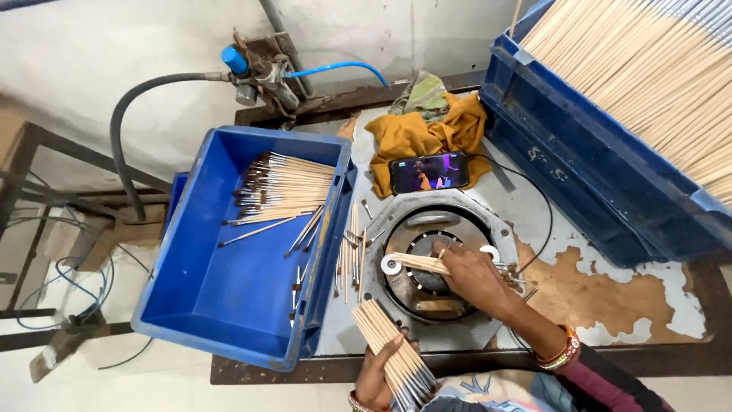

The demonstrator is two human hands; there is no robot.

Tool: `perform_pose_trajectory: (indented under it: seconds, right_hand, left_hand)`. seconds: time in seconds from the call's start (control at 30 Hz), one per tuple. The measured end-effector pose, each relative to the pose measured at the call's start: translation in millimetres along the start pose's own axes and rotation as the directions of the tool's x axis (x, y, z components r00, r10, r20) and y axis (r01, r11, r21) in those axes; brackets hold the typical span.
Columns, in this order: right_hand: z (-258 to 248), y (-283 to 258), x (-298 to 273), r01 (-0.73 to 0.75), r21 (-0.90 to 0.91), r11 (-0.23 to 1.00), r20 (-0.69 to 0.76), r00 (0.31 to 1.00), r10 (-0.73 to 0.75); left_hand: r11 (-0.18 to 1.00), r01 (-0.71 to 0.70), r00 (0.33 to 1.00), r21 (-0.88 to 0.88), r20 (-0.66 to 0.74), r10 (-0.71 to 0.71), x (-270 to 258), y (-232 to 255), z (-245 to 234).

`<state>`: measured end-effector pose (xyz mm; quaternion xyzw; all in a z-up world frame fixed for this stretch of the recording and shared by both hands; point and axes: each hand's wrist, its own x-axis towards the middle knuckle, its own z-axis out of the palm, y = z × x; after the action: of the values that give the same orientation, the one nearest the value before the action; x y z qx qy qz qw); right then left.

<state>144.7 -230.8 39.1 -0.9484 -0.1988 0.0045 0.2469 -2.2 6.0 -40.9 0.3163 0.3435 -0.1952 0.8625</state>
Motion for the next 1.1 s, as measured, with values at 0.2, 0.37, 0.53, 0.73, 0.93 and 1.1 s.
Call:
perform_pose_trajectory:
  seconds: [0.2, 0.37, 0.53, 0.73, 0.93, 1.1]
  right_hand:
    - [-12.0, -32.1, -19.7, 0.068, 0.276, 0.959, -0.139, 0.99, -0.03]
    - [-25.1, -45.4, -30.6, 0.076, 0.385, 0.92, 0.361, 0.905, -0.226]
    - [-62.9, -30.4, -19.4, -0.031, 0.389, 0.921, -0.014, 0.999, 0.04]
    - [-27.3, -8.2, 6.0, -0.065, -0.043, 0.997, 0.101, 0.992, 0.069]
    - [-20.0, -9.3, 0.3, -0.068, -0.026, 0.997, 0.122, 0.99, 0.07]
    - [-55.1, -44.2, -7.2, -0.268, 0.311, 0.912, 0.199, 0.957, 0.213]
  left_hand:
    - [0.955, -0.197, 0.978, 0.221, 0.118, 0.174, -15.1, 8.7, 16.9]
    - [0.782, -0.485, 0.846, 0.391, 0.436, 0.307, -7.1, 17.4, 19.7]
    - [0.924, -0.277, 0.949, 0.263, 0.227, 0.22, -1.5, 8.7, 12.4]
    - [0.996, -0.089, 0.988, -0.023, 0.124, 0.091, -6.0, 11.0, 22.6]
    - [0.997, -0.038, 0.996, 0.074, 0.079, 0.032, 11.6, -16.1, -8.2]
    - [0.983, -0.142, 0.982, 0.114, 0.137, 0.126, -4.1, 0.2, 15.2]
